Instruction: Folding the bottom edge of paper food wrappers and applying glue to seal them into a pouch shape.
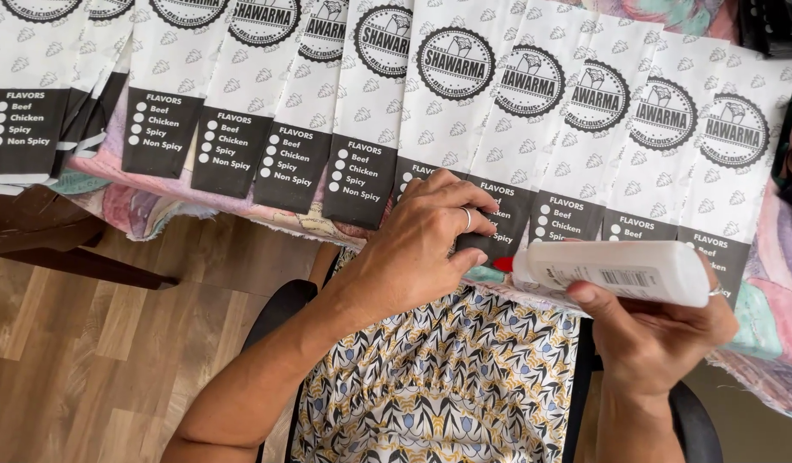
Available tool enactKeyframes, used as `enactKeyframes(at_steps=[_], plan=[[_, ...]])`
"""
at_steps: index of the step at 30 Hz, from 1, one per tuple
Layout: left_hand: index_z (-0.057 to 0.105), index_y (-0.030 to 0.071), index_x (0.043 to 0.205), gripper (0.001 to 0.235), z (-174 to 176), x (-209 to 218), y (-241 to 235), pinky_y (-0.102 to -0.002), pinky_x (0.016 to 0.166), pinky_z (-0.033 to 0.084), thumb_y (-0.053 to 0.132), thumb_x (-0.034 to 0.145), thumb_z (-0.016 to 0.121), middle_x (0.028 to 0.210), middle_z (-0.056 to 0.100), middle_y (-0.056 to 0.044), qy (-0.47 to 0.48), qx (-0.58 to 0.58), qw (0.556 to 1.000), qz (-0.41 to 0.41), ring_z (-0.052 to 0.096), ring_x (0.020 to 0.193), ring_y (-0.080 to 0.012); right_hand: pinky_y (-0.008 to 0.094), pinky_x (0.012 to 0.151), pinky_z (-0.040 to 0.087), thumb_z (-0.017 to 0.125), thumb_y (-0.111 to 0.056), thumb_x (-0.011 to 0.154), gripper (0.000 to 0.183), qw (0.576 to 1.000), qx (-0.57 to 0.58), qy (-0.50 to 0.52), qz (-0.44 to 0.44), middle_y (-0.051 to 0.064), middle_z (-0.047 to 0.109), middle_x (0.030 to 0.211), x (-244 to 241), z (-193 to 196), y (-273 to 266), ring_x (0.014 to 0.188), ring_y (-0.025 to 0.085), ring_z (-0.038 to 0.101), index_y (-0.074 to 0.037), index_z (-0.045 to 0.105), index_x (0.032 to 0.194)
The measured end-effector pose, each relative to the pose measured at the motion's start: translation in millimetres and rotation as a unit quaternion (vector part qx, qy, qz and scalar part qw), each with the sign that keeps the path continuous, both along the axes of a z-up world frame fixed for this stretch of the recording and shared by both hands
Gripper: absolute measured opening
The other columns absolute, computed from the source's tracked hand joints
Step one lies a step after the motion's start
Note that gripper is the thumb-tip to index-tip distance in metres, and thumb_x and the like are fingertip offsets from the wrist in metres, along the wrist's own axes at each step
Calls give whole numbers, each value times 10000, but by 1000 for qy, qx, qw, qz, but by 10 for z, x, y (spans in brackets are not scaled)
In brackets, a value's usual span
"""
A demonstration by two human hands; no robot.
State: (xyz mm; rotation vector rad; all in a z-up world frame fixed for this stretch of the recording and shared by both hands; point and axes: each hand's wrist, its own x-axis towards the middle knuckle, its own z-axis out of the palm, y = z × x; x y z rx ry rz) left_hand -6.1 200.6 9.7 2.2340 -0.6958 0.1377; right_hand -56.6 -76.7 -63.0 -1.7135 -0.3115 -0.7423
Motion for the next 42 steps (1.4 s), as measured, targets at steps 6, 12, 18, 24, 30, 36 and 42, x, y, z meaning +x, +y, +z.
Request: enactKeyframes(at_steps=[6,12,18,24,30,36,42], plan=[[771,44,996,268,-22,16,33,-429,881,440,-90,776,698,1137,699,-48,-47,2,999,-20,562,1072,-260,338,602,486,864,-16,717,705,997,-34,-19,68,181,447,1101,117,366,517,917,249,500,-190,298,1099],[773,68,1066,299,-100,29,18,-421,922,425,-54,801,706,1198,707,-47,-35,65,997,-16,556,1091,-233,420,804,578,805,59,768,848,994,-30,-55,86,214,454,1319,38,28,-2,1065,282,479,-311,293,1334],[747,42,1103,273,72,-29,251,-393,1004,475,-75,871,664,1156,705,-86,-97,33,994,25,555,1071,-243,663,1107,542,681,106,835,674,996,47,-62,45,324,421,1449,46,158,-72,1332,429,454,-121,376,1392],[760,42,1053,242,109,-114,565,-404,960,459,149,840,803,1104,704,-65,-31,84,995,47,543,1032,-241,555,945,557,754,90,770,804,995,55,-49,70,290,455,1356,175,29,307,1172,383,504,-256,331,1360],[701,17,1206,476,150,-145,703,-428,1048,420,105,760,844,1270,648,-94,10,66,998,-4,509,1181,-277,356,663,528,916,-73,733,486,998,-4,51,32,182,573,1016,188,349,781,883,261,612,-7,538,1031],[699,52,1212,541,76,-116,757,-475,1064,390,152,714,885,1316,634,-53,20,69,997,-11,503,1200,-266,321,609,497,924,-77,725,359,996,12,35,83,131,598,979,304,412,1150,866,217,601,15,616,886],[714,69,1204,511,61,-93,776,-503,1044,394,207,743,884,1306,636,-33,41,45,998,-20,495,1205,-256,341,600,527,844,0,763,552,990,-30,-29,132,179,512,1119,338,329,929,924,266,552,-164,437,1097]])
